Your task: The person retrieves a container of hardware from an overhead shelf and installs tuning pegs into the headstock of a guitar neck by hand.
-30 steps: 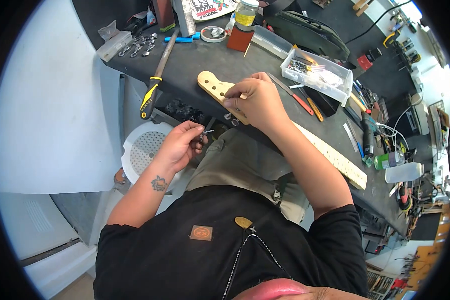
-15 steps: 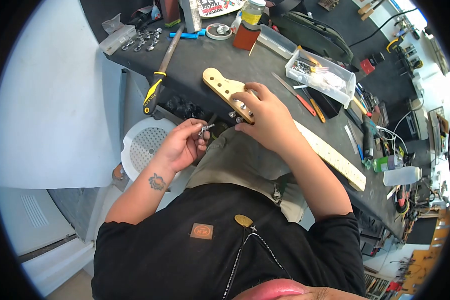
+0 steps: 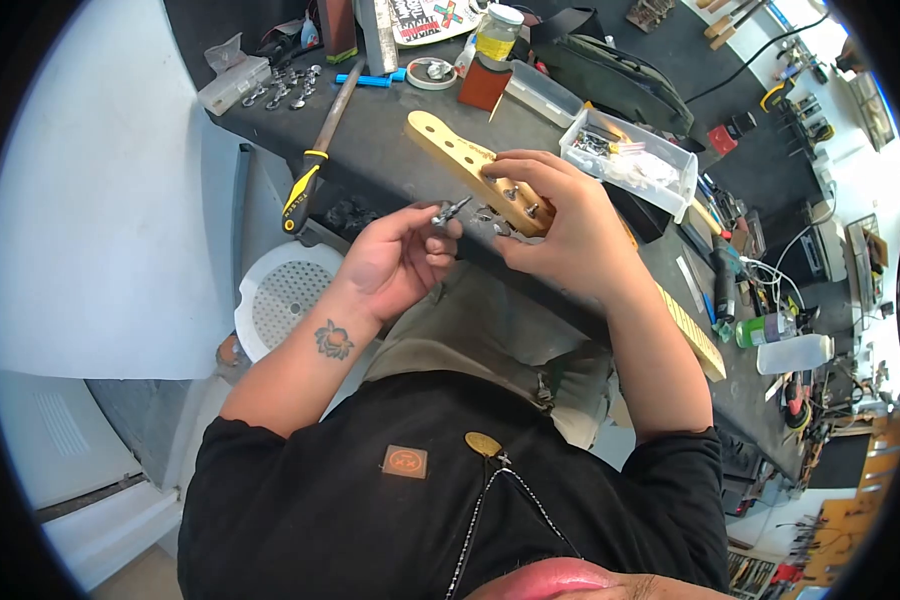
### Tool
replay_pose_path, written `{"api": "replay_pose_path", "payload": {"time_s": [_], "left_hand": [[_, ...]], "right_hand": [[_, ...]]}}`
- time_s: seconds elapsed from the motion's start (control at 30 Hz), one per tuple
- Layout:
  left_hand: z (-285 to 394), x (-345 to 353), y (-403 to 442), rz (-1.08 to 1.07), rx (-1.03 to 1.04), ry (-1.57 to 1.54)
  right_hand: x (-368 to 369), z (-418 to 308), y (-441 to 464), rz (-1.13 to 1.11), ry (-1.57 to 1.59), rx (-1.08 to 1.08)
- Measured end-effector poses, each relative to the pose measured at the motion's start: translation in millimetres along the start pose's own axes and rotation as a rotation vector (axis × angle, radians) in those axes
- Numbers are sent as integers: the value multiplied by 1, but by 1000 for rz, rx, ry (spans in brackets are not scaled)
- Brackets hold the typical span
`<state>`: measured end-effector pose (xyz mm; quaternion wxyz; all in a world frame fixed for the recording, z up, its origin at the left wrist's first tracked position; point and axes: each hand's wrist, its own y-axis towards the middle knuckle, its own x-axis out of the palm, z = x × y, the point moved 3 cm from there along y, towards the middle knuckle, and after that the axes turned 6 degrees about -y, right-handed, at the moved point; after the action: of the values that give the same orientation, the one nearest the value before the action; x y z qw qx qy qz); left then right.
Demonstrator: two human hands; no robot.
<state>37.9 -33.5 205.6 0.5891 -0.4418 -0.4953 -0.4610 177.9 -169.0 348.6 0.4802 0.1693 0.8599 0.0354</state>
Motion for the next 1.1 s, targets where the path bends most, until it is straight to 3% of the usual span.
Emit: {"api": "replay_pose_path", "payload": {"time_s": [0.27, 0.47, 0.67, 0.87, 1.1], "left_hand": [[-10, 22, 10, -112, -48, -159], [-11, 21, 11, -139, -75, -122], [-11, 19, 14, -145, 51, 196], [-19, 8, 24, -48, 214, 244], [-15, 7, 22, -164, 194, 294]], "right_hand": [[-9, -8, -6, 80, 15, -106], [-9, -9, -7, 21, 20, -47], [-6, -5, -8, 62, 28, -83], [-6, 1, -8, 52, 64, -110], [-10, -2, 14, -2, -91, -110]]}}
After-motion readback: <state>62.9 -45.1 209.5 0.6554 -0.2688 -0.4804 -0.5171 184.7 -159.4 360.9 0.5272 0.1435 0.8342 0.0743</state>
